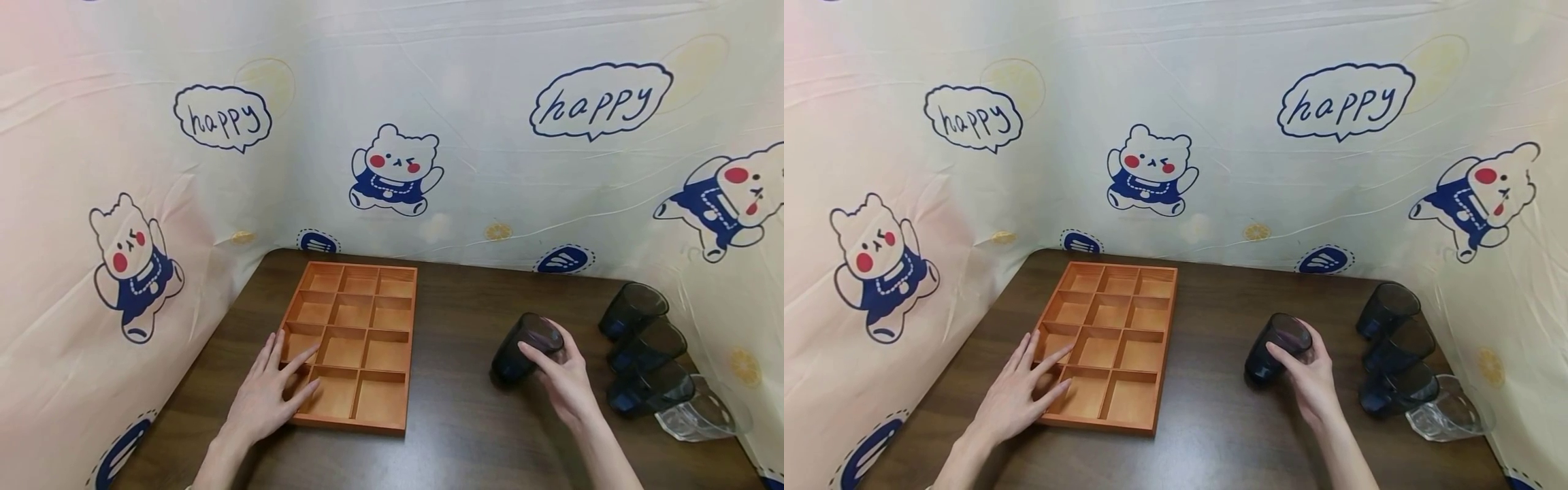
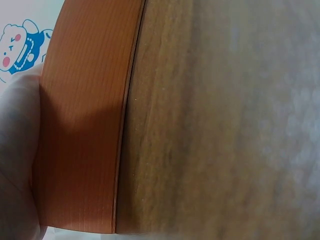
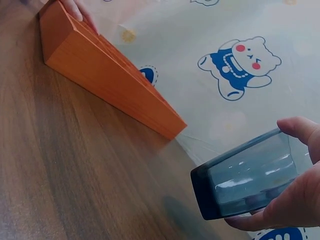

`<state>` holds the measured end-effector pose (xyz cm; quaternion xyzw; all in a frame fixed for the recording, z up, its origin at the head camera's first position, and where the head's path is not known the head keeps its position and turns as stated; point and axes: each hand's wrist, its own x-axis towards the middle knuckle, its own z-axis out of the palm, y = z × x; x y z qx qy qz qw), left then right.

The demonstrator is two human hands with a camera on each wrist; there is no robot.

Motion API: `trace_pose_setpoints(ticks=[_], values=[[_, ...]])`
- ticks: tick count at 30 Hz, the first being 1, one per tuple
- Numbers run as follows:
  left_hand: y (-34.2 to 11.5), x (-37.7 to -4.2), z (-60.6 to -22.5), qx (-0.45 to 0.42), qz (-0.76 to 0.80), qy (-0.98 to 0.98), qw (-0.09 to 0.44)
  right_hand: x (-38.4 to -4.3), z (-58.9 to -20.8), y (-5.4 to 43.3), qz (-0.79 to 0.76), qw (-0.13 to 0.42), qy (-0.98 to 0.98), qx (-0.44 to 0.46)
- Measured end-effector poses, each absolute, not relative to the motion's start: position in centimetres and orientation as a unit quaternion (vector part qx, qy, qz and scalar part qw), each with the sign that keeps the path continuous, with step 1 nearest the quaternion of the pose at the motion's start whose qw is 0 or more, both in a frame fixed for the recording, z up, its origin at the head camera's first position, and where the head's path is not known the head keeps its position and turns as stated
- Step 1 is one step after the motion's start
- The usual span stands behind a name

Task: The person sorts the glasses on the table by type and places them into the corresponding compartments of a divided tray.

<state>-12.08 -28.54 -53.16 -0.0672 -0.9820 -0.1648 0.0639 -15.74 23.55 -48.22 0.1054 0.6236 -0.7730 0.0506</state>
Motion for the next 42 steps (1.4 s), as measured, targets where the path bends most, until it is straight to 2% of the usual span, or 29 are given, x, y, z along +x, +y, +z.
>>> trace_pose_setpoints(ticks=[17, 24, 32, 42], values=[[-28.6, -12.3, -53.6, -0.067, -0.171, -0.981, 0.054, -17.5, -47.3, 22.2, -0.764, 0.083, 0.628, 0.127], [-28.5, -12.3, -53.5, -0.057, -0.17, -0.981, 0.068, -17.7, -47.2, 21.6, -0.775, 0.073, 0.616, 0.117], [-28.3, -12.3, -53.3, -0.036, -0.169, -0.983, 0.061, -18.1, -46.8, 21.0, -0.781, 0.063, 0.611, 0.111], [-28.2, -12.3, -53.2, -0.039, -0.165, -0.983, 0.065, -18.5, -47.1, 20.8, -0.781, 0.081, 0.609, 0.111]])
